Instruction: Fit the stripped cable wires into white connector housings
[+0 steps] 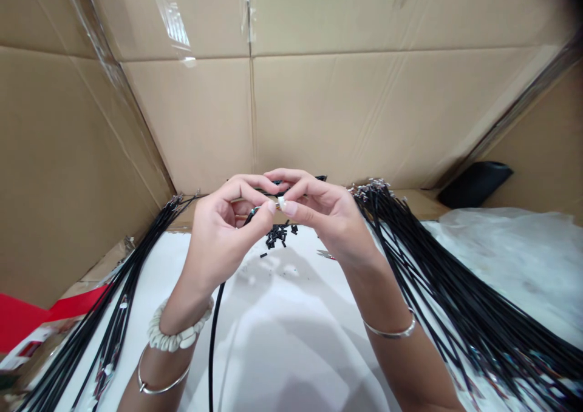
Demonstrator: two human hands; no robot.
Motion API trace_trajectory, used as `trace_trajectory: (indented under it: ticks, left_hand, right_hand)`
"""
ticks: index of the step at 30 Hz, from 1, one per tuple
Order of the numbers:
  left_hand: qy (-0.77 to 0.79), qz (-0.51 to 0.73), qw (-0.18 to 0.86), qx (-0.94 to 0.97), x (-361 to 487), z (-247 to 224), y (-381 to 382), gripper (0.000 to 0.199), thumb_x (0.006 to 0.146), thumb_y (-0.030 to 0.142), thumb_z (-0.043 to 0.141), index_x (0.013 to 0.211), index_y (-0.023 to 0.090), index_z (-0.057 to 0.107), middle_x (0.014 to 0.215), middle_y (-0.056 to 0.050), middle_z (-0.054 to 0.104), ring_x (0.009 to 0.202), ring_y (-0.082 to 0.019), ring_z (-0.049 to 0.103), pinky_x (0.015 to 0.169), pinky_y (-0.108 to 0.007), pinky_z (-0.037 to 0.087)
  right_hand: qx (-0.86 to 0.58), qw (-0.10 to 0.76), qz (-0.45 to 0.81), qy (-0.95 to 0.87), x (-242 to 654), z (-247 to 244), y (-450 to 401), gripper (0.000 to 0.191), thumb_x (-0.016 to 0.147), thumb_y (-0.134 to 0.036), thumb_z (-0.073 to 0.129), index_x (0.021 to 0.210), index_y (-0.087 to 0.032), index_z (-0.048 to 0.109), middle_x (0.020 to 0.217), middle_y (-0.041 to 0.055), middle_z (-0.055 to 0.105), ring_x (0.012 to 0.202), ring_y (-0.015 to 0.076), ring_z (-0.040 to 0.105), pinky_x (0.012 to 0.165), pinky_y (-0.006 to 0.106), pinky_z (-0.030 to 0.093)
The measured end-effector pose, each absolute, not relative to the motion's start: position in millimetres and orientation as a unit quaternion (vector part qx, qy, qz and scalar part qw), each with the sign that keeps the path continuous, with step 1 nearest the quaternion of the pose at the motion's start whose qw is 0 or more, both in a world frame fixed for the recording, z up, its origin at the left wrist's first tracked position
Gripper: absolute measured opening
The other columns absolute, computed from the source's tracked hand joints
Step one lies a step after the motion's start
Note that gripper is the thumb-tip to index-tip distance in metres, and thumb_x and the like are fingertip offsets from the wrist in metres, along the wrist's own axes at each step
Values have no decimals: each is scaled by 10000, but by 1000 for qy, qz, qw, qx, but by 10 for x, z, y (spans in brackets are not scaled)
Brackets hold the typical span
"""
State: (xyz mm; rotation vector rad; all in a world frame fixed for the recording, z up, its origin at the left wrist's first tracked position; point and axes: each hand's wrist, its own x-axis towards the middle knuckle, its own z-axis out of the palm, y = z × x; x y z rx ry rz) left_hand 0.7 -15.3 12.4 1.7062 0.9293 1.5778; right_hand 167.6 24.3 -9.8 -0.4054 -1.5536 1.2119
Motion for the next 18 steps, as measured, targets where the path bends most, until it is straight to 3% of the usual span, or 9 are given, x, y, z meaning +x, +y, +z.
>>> trace_trajectory:
  ticks: [11, 18]
  left_hand:
    - [375, 586, 296, 654, -10, 98, -111, 175, 854, 192, 711, 701, 164, 629, 982, -44, 712, 562, -40, 490, 439, -170, 359]
    - [386, 553, 358, 646, -61, 119, -97, 193, 885, 237, 714, 730, 142, 650, 1062, -42, 702, 480, 11, 446, 406, -155, 345]
  right_hand:
    - [-193, 547, 471, -665, 1640, -115, 247, 94, 861, -253, 791, 791, -218, 739, 1254, 76, 675, 1202, 256, 636, 1011, 446, 514]
    - [-227, 543, 496, -638, 1626, -118, 263, 133, 862, -279, 785, 746, -229, 742, 1268, 51, 697, 1120, 223, 655, 906, 385, 524]
